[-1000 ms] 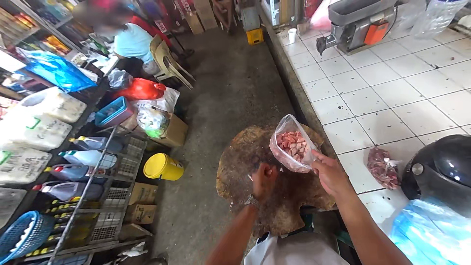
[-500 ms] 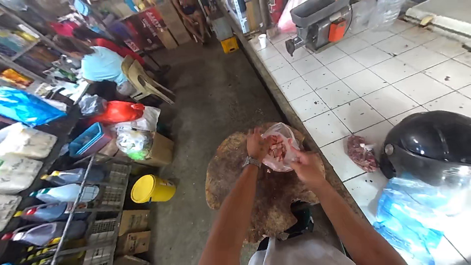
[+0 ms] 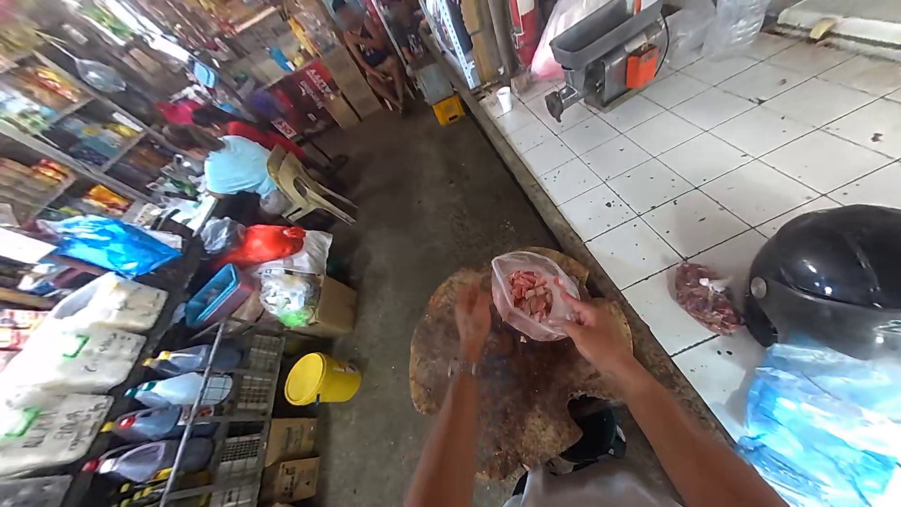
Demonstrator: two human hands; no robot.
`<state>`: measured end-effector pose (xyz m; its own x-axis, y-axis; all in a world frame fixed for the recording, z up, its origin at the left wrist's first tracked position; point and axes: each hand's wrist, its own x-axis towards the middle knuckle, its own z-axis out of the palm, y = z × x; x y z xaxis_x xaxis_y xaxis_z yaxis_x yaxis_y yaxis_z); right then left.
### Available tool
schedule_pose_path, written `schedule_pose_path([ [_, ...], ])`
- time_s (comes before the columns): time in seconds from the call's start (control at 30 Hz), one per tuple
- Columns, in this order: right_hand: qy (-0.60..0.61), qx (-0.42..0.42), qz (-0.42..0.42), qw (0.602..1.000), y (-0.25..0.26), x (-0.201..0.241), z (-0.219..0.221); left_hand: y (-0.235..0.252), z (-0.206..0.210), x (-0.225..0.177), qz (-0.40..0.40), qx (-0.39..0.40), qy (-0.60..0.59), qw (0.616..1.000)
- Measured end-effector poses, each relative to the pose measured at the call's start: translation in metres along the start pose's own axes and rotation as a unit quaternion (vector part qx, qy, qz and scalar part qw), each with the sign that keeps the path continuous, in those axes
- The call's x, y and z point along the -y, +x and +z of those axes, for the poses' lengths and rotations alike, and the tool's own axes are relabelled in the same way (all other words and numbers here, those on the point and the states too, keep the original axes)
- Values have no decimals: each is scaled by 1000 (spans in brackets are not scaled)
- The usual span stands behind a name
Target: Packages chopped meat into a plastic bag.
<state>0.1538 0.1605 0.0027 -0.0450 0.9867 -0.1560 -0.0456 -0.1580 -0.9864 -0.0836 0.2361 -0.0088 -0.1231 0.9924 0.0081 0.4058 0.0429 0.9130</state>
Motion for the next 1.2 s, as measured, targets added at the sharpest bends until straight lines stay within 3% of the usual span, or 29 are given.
schedule_pose_path([
  [0.13,-2,5,-12,1000,3,-4,4,-23,23,22,10,28,137,990],
  [0.23,2,15,-15,1000,2,-5,4,-34,27,9,-13,-74,142,987],
  [0.33,7,13,-12,1000,-1,-6,0,-43,32,-16,83,-172,92,977],
  [0.4,13,11,-10,1000,-3,-9,0,-43,33,-32,158,-105,60,980],
  [0.47,16,11,-12,1000,-5,-10,1,-31,33,-38,160,16,77,984],
  [0.53,23,12,-12,1000,-7,-10,0,-17,34,-36,160,73,101,979],
  [0.6,29,12,-17,999,-7,-8,-3,-9,34,-37,187,61,118,973],
  [0.73,27,7,-13,1000,-7,-5,-2,18,34,-36,177,-59,246,951],
  [0.9,28,-85,-15,996,11,8,11,57,38,-40,118,53,338,932],
  [1.07,-4,-101,-71,992,27,67,2,44,-4,-85,134,-105,267,949],
  [1.2,-12,-94,-240,966,22,126,-39,21,-56,-127,169,-196,155,953],
])
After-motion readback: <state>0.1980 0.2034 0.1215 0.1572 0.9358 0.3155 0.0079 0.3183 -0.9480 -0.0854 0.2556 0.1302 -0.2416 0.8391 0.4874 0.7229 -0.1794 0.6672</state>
